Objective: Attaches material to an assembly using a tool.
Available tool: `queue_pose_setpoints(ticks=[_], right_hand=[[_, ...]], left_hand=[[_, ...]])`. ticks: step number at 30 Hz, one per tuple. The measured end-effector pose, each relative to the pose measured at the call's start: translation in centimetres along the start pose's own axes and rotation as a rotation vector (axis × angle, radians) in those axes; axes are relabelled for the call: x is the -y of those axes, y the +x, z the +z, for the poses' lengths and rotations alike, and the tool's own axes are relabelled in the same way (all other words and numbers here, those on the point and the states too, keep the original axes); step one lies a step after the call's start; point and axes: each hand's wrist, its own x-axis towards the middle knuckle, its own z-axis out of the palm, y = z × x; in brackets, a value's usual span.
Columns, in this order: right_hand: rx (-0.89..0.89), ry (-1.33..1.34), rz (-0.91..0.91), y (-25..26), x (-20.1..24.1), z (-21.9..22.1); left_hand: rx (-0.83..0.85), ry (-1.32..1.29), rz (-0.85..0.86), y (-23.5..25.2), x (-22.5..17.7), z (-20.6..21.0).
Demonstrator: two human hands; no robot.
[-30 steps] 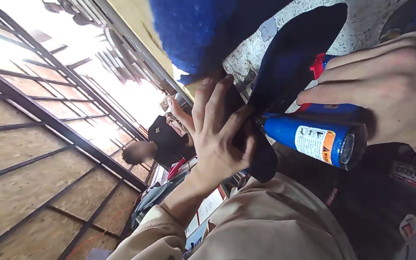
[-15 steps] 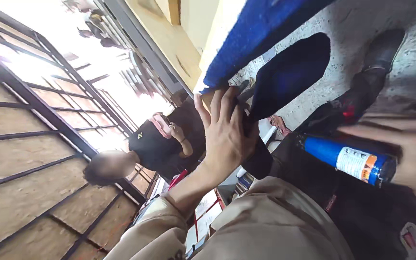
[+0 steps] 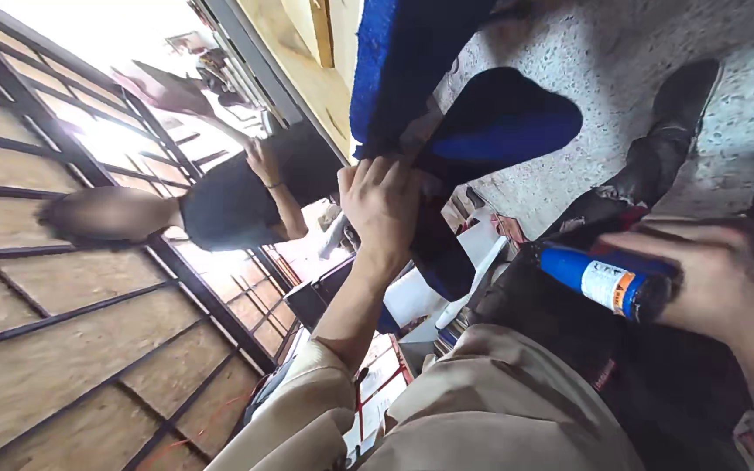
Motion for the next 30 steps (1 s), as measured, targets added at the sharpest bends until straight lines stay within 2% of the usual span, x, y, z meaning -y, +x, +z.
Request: queue_pose_setpoints(ticks=[6, 8, 10, 12, 15, 17, 21, 24, 30], right_hand=[[-0.042, -0.015, -0.193, 6.7, 0.4, 1.2], [-0.06, 0.005, -0.239, 8.5, 0.9, 2.0], [-0.073, 0.029, -0.262, 9.6, 1.3, 2.7], [-0.091, 0.073, -0.265, 10.1, 1.7, 3.4], [-0.104, 0.162, -0.23, 9.8, 2.0, 4.1], [-0.11, 0.206, -0.196, 9.1, 2.1, 4.4], [-0.085, 0.279, -0.094, 7.0, 1.7, 5.0], [-0.063, 0.248, -0.042, 5.7, 1.3, 5.4], [-0.027, 0.132, -0.019, 5.3, 1.2, 6.0]], left_hand=[[-0.148, 0.019, 0.144, 1.1, 1.6, 0.0], [-0.195, -0.023, 0.223, 1.2, 2.0, 0.1], [-0.188, -0.119, 0.22, 1.2, 1.8, 0.0], [-0.06, -0.341, 0.036, 0.8, 0.8, -0.9], [0.198, -0.927, -0.292, 0.3, -0.6, -2.2], [0.244, -1.142, -0.34, 0.2, -1.6, -1.8], [0.26, -0.983, -0.139, 0.9, -3.9, -0.6], [0.185, -0.822, -0.028, 0.9, -4.8, -0.4], [-0.075, -0.516, 0.136, 0.0, -1.9, -0.2]])
